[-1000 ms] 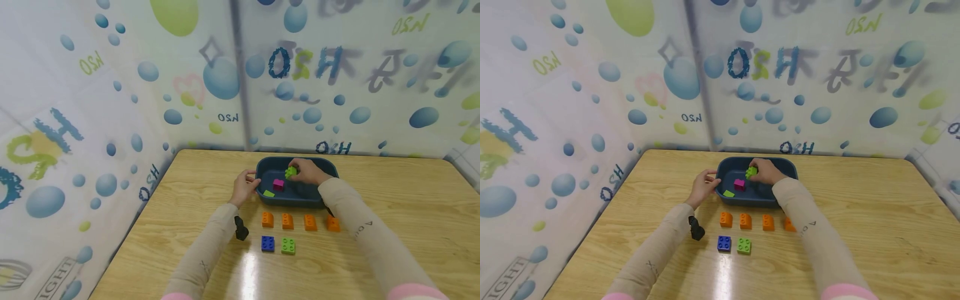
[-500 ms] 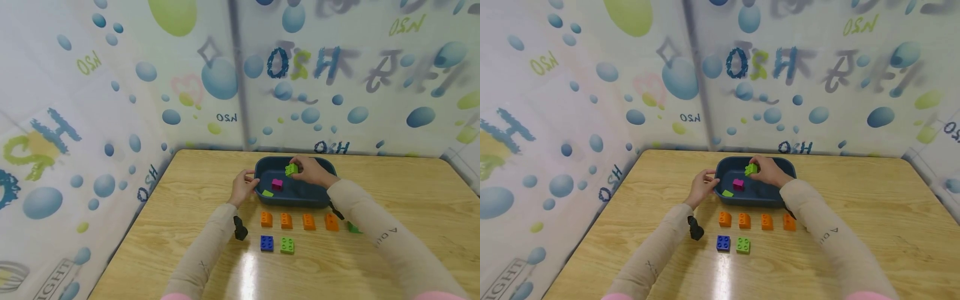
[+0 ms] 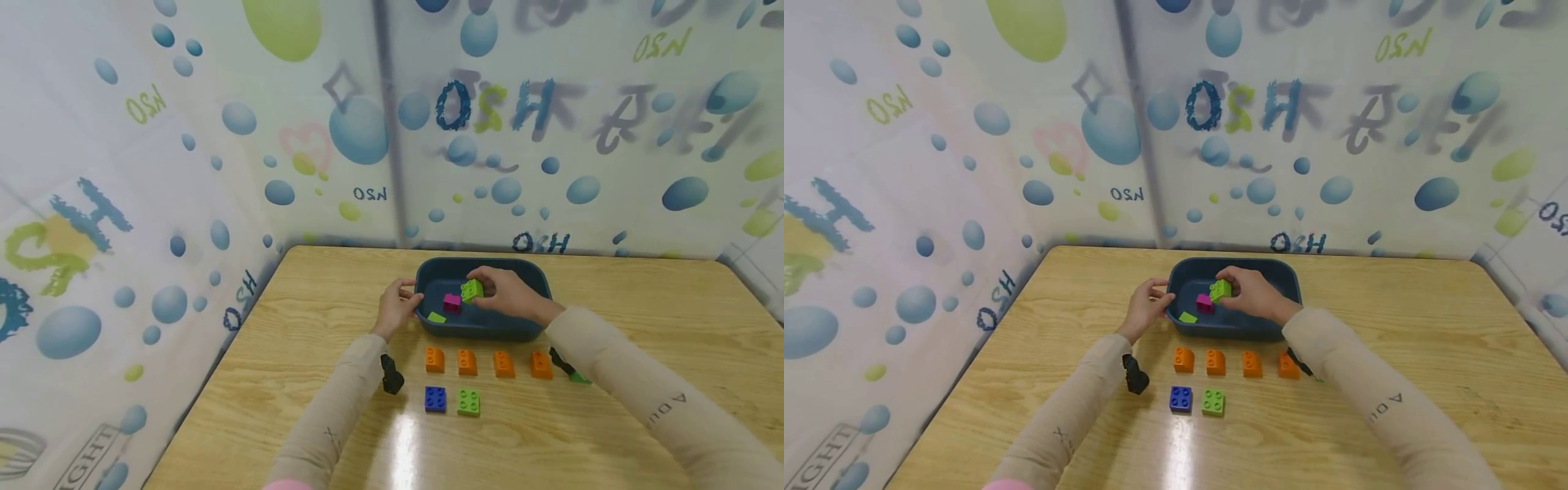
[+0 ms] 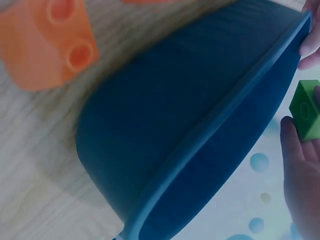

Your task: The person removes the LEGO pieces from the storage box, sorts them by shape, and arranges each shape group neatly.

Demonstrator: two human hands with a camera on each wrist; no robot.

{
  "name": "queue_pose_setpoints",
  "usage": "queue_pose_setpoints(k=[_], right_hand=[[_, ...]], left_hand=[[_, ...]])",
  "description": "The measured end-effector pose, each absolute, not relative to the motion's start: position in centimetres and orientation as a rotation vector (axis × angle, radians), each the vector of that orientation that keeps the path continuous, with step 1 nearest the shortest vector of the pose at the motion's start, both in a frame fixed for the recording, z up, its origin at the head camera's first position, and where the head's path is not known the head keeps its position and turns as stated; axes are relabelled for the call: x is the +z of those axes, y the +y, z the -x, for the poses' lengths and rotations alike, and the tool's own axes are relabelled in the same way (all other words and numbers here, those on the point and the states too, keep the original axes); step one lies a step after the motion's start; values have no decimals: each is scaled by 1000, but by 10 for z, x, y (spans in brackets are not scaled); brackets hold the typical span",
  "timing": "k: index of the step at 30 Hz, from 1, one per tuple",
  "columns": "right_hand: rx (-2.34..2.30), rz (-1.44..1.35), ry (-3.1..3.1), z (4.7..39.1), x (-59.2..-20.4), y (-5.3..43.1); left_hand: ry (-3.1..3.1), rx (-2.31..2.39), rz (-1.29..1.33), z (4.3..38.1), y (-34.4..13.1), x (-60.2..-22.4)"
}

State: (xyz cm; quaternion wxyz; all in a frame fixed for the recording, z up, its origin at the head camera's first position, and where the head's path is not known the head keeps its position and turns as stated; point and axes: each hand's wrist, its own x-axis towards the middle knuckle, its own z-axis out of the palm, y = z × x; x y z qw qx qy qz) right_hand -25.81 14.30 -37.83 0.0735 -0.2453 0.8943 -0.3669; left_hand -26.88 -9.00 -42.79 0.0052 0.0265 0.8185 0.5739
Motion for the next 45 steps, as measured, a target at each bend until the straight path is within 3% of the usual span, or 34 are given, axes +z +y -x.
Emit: queue_pose_setpoints(k=[29, 45], right_hand=[[-1276, 826, 2537, 179, -380, 157], [-1412, 875, 2326, 143, -420, 176]], left_hand=[[2559, 1824, -78, 266, -91, -427], [2570, 1827, -87, 267, -88, -427]])
